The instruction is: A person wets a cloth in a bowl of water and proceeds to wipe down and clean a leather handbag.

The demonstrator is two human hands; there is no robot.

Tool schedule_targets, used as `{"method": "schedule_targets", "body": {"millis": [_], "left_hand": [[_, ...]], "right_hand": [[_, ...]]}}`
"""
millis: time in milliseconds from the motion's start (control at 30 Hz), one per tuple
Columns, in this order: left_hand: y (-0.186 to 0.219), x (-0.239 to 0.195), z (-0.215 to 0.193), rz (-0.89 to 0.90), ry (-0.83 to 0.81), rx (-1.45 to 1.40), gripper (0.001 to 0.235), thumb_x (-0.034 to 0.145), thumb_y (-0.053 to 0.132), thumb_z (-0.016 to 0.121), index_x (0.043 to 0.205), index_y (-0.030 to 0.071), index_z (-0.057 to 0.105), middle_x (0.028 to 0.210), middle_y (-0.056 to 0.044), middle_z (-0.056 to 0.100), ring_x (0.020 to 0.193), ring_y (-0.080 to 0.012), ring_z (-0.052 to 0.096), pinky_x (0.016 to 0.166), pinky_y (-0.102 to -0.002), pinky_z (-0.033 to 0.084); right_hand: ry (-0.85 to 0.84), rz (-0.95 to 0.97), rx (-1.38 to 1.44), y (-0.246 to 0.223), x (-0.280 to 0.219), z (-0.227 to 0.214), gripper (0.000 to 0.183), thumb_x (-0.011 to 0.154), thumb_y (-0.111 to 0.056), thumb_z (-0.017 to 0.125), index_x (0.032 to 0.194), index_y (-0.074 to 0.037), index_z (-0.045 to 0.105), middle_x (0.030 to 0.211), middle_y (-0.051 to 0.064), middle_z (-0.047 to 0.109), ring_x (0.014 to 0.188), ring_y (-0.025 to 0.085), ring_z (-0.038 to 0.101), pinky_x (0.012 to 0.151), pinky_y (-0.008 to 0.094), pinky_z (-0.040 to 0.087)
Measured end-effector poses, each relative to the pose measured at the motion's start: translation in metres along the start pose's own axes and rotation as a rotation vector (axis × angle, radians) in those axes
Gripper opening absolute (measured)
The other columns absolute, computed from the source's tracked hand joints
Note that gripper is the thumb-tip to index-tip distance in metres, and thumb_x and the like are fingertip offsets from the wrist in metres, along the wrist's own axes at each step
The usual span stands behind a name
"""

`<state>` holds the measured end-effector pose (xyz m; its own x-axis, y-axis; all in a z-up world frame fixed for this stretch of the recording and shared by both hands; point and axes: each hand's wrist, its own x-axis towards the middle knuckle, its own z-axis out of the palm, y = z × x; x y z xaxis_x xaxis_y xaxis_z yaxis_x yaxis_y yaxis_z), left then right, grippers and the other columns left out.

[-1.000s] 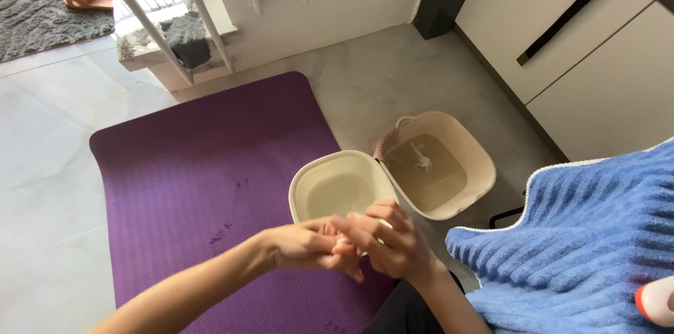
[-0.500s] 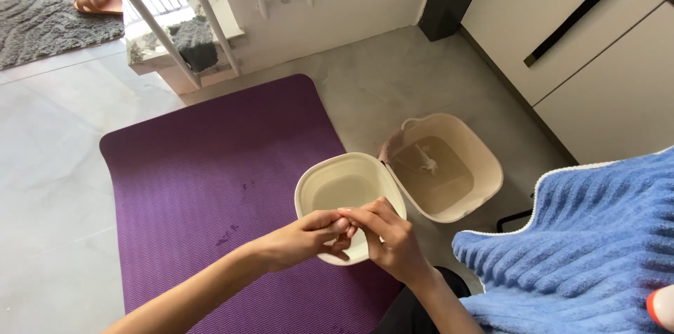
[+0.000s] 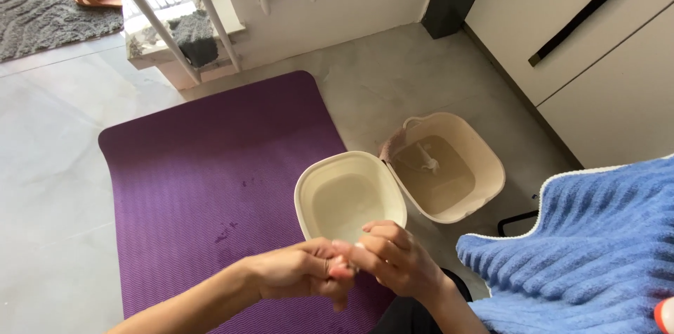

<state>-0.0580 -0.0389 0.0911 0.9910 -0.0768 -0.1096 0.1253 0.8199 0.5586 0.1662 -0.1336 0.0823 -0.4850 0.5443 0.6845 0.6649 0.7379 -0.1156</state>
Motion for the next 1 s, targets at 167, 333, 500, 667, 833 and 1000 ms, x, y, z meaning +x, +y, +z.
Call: {"method": "schedule_targets", "body": {"millis": [167,333,500,667,833,1000], "left_hand": [[-0.009,-0.004,-0.002,-0.037,-0.143,0.029,0.026,0.109,0.022,0.053,0.087,0.010,0.048,0.073,-0.002,0.036,0.069,-0.0133,0.040,0.094,-0.039,0.054],[0.003,-0.002,0.008,-0.055,-0.129,0.068,0.027,0.114,0.020,0.049,0.114,-0.004,0.063,0.091,-0.013,0.066,0.084,-0.0192,0.063,0.088,-0.029,0.052],[0.011,0.012,0.004,-0.001,0.228,0.238,0.034,0.109,0.026,0.055,0.107,-0.004,0.071,0.075,-0.004,0.068,0.069,-0.0071,0.062,0.066,-0.017,0.045],[0.024,0.024,-0.010,0.120,0.338,0.599,0.033,0.107,0.029,0.058,0.093,0.005,0.075,0.071,0.003,0.066,0.056,-0.0022,0.038,0.052,-0.019,0.025],[0.042,0.044,-0.021,0.299,0.541,1.159,0.031,0.102,0.021,0.064,0.072,0.013,0.069,0.060,0.001,0.067,0.060,-0.0088,0.051,0.060,-0.022,0.046],[0.016,0.058,-0.070,0.606,0.630,1.674,0.026,0.092,-0.002,0.061,0.076,0.019,0.063,0.067,0.004,0.061,0.072,-0.0191,0.057,0.068,-0.025,0.053]], "right_hand": [[0.077,-0.123,-0.144,-0.004,0.028,-0.015,0.022,0.108,-0.020,0.046,0.107,-0.013,0.066,0.105,0.002,0.060,0.098,0.019,0.049,0.096,0.044,0.058],[0.007,-0.142,-0.143,-0.006,0.036,-0.027,0.036,0.111,-0.024,0.035,0.094,-0.012,0.063,0.099,0.005,0.064,0.086,0.020,0.054,0.091,0.040,0.057],[-0.055,-0.080,-0.216,0.009,0.034,-0.024,0.026,0.107,-0.011,0.045,0.085,-0.010,0.058,0.096,0.005,0.061,0.079,0.022,0.048,0.078,0.040,0.053],[-0.069,0.022,-0.290,0.019,0.015,-0.003,0.014,0.102,-0.006,0.053,0.092,-0.014,0.060,0.099,0.000,0.062,0.080,0.021,0.051,0.072,0.036,0.050],[0.069,0.320,-0.350,0.027,0.014,0.019,0.027,0.100,-0.013,0.057,0.075,-0.019,0.065,0.070,-0.004,0.051,0.066,0.018,0.052,0.068,0.031,0.054],[0.000,0.919,0.209,0.031,0.000,0.038,0.028,0.100,-0.021,0.061,0.072,-0.018,0.062,0.061,-0.002,0.054,0.067,0.019,0.056,0.067,0.033,0.053]]}}
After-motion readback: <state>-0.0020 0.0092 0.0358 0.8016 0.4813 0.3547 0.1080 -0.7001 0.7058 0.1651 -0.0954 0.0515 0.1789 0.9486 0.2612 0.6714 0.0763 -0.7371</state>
